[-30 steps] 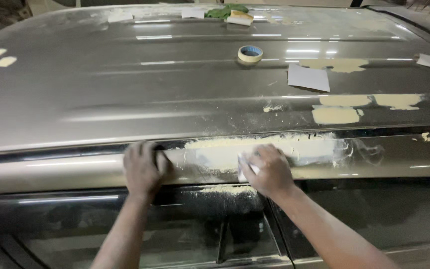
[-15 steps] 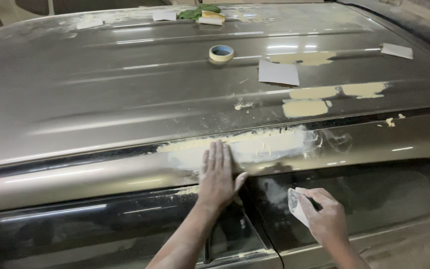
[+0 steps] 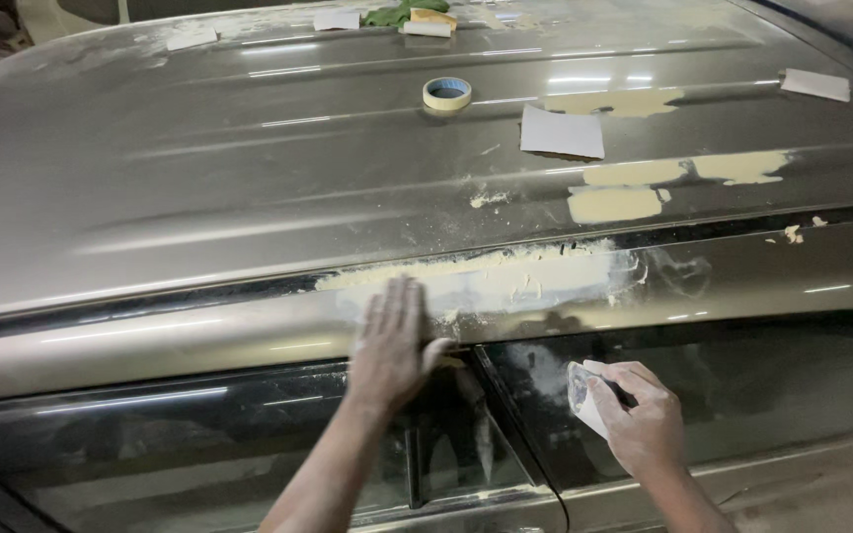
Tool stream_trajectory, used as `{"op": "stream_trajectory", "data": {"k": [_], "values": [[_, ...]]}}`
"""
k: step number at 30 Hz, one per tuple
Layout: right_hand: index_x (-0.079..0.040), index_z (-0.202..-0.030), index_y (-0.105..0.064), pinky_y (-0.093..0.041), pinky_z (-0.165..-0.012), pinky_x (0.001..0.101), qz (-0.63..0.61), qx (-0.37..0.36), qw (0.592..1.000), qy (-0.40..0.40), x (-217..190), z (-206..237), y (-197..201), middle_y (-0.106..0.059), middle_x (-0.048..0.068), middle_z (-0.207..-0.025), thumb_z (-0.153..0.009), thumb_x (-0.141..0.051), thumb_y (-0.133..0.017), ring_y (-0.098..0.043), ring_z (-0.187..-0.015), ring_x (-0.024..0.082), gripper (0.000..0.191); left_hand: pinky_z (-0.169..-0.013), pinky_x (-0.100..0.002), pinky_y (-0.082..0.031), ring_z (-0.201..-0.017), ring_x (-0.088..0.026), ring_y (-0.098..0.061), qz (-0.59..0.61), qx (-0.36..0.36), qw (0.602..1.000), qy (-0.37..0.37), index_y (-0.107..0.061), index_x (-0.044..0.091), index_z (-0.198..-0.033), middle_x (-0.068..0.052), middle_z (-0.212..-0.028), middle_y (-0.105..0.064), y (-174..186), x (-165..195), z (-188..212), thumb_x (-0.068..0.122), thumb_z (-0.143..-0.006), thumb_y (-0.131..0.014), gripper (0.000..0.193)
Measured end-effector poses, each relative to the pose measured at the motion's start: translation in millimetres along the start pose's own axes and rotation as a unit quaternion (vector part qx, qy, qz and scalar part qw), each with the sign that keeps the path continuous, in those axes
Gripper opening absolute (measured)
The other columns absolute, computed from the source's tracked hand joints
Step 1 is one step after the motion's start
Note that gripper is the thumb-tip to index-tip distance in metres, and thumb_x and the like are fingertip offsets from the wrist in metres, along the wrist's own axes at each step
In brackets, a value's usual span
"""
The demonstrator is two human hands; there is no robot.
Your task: The person sands a beige car's rear roofline and spoiler area using a sanding block. They repeatedly rub the surface to smooth the filler, occasionally pausing to wipe away dust and inspect the sanded area.
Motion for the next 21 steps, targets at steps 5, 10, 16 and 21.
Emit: {"op": "stream_trajectory", "data": {"k": [5, 10, 16, 21], "values": [[-0.009, -0.108, -0.080, -0.056, -0.074, 0.0330, 0.015, -0.002, 0.999, -0.041, 13, 4, 4, -0.076, 0.007, -0.100, -0.086, -0.016, -0.073, -0.074, -0.083, 0.021, 0.024, -0.126, -0.043, -0.004, -0.155, -0.030, -0.007, -0.028, 0.078, 0.992, 0.094, -0.012, 0.002, -0.159, -0.019, -0.167, -0.010, 20, -74, 32, 0.068, -0.099, -0.026, 0.090], [-0.009, -0.109, -0.079, -0.056, -0.076, 0.0329, 0.005, 0.008, 0.999, -0.050, 26, 15, 14, -0.076, 0.006, -0.103, -0.088, -0.016, -0.070, -0.074, -0.084, 0.021, 0.023, -0.124, -0.045, -0.003, -0.153, -0.033, -0.005, -0.038, 0.108, 0.979, 0.170, -0.017, -0.001, -0.157, -0.021, -0.165, -0.014, 13, -85, 34, 0.071, -0.098, -0.024, 0.093], [-0.009, -0.110, -0.079, -0.056, -0.078, 0.0339, 0.019, 0.013, 0.997, -0.067, 44, 24, 21, -0.076, 0.007, -0.103, -0.089, -0.017, -0.070, -0.074, -0.087, 0.022, 0.025, -0.122, -0.051, -0.007, -0.148, -0.042, -0.020, 0.033, 0.108, 0.989, 0.093, -0.025, -0.006, -0.154, -0.025, -0.158, -0.028, -2, -11, -13, 0.070, -0.097, -0.025, 0.095], [-0.010, -0.111, -0.079, -0.056, -0.079, 0.0339, 0.028, 0.012, 0.996, -0.082, 56, 28, 26, -0.076, 0.007, -0.104, -0.089, -0.018, -0.071, -0.073, -0.091, 0.021, 0.025, -0.127, -0.051, -0.013, -0.146, -0.040, -0.030, 0.044, 0.097, 0.994, 0.031, -0.032, -0.007, -0.152, -0.024, -0.149, -0.040, 11, 49, -37, 0.067, -0.100, -0.027, 0.090]]}}
Point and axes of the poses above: each hand's wrist, its own z-axis away from the middle knuckle, its own y-axis out of the back of the hand, x = y × z, the point moved 6 cm from there along -z, towards the middle knuckle
